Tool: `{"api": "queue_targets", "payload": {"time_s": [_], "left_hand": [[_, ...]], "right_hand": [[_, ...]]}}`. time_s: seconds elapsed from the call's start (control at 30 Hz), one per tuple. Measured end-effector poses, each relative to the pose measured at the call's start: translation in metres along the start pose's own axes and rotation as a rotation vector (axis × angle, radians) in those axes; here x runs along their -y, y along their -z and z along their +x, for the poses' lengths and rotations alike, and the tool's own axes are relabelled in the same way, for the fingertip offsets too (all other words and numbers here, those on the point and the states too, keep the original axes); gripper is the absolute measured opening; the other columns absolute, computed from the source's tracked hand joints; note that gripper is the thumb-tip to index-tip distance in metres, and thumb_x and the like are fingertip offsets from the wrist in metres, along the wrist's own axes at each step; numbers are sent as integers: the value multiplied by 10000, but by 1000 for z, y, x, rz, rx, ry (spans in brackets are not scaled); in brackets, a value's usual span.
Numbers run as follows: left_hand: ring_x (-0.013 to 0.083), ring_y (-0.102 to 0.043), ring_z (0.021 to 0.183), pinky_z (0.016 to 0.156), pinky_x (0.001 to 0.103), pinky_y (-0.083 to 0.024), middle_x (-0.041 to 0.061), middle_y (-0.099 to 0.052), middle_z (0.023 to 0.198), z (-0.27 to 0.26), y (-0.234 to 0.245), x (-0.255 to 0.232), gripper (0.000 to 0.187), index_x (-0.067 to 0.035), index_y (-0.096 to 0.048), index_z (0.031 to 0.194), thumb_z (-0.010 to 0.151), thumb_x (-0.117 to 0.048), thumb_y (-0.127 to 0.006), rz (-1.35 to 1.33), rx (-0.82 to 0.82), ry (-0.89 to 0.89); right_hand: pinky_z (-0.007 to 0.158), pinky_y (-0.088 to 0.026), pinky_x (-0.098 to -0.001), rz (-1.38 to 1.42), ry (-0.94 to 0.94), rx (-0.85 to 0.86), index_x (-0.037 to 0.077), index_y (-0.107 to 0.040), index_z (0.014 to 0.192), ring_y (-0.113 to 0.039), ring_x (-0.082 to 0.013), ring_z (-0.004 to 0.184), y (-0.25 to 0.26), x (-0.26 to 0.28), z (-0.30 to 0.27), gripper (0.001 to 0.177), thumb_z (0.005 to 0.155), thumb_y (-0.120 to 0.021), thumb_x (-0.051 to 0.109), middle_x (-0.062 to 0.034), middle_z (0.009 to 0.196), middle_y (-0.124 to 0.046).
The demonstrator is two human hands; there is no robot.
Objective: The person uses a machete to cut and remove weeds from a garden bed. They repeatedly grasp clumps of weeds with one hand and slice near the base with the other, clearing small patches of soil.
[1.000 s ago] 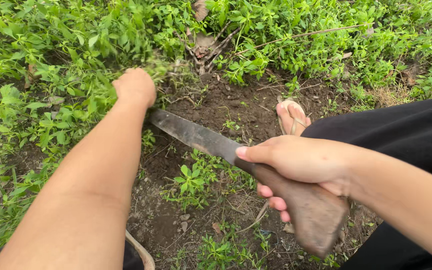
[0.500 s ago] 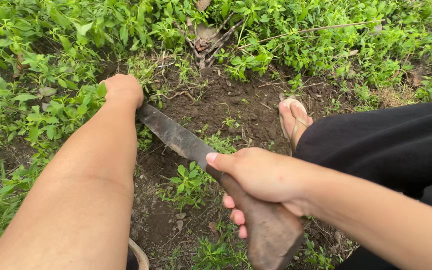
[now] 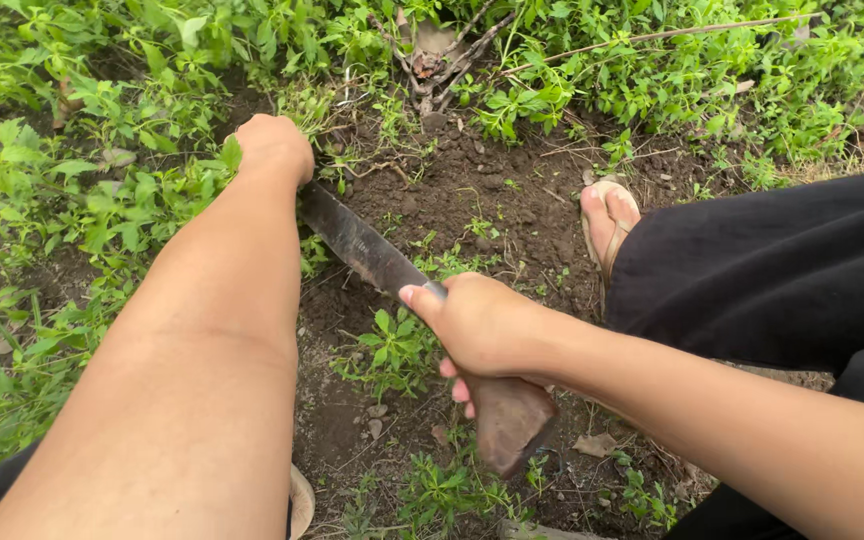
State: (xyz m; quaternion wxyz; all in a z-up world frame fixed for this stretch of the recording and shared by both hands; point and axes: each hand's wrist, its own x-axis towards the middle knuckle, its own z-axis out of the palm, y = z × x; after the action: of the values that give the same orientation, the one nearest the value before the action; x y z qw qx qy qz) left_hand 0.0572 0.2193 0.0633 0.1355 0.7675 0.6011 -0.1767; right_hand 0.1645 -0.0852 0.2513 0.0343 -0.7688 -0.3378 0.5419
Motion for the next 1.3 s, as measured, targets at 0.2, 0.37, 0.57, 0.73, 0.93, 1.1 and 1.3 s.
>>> {"api": "queue_targets", "payload": {"time_s": [0.2,0.37,0.57,0.73,0.93,1.1,1.3], "left_hand": [[340,-713,1156,962,411,-566,231,-712,1268,-2,16,4,381,-10,-758,1183,826,-141,-730,-12,59,-19],[419,-647,1222,1012,465,-525,273,-621,1376,-1,10,21,454,27,-665,1304,886,-148,-644,-238,118,-1],[409,-608,1280,1061,448,-498,268,-603,1408,2,5,27,466,43,-654,1321,940,-225,-625,-205,126,-90],[384,-626,1249,1038,456,-495,246,-636,1362,-15,14,25,671,22,-651,1303,918,-526,-688,-228,42,13],[364,-655,1206,1011,524,-494,188,-719,1252,-12,5,7,382,-52,-731,1207,856,-203,-720,-2,-139,-28],[337,-690,1153,1029,610,-436,122,-741,1232,-4,-2,-17,342,-115,-767,1177,843,-182,-746,91,-122,-97],[315,-739,1072,768,502,-576,107,-773,1163,20,-25,-38,259,-140,-798,1131,896,-193,-701,181,-179,-93]], "right_hand": [[729,-572,-542,-607,255,-324,46,-519,1157,-713,-437,798,0,-14,-4,415,1018,-523,438,-229,868,-730],[506,-593,-455,-116,-101,53,42,-529,1107,-676,-296,542,36,15,-51,464,1032,-476,496,-151,691,-639],[419,-566,-421,442,-276,186,98,-485,1191,-554,-206,442,52,9,-87,439,1035,-461,507,-83,653,-541],[443,-593,-439,628,-290,210,139,-432,1220,-561,-213,447,18,7,-88,402,1044,-442,500,-91,694,-554],[462,-613,-475,676,-291,222,117,-414,1243,-583,-230,473,3,15,-73,413,1033,-414,473,-112,743,-558],[480,-621,-507,665,-295,226,152,-363,1271,-598,-247,492,-4,13,-72,406,1048,-417,487,-135,794,-570],[476,-602,-496,600,-338,197,90,-420,1234,-582,-243,485,-1,14,-67,475,1041,-443,523,-119,780,-550]]}}
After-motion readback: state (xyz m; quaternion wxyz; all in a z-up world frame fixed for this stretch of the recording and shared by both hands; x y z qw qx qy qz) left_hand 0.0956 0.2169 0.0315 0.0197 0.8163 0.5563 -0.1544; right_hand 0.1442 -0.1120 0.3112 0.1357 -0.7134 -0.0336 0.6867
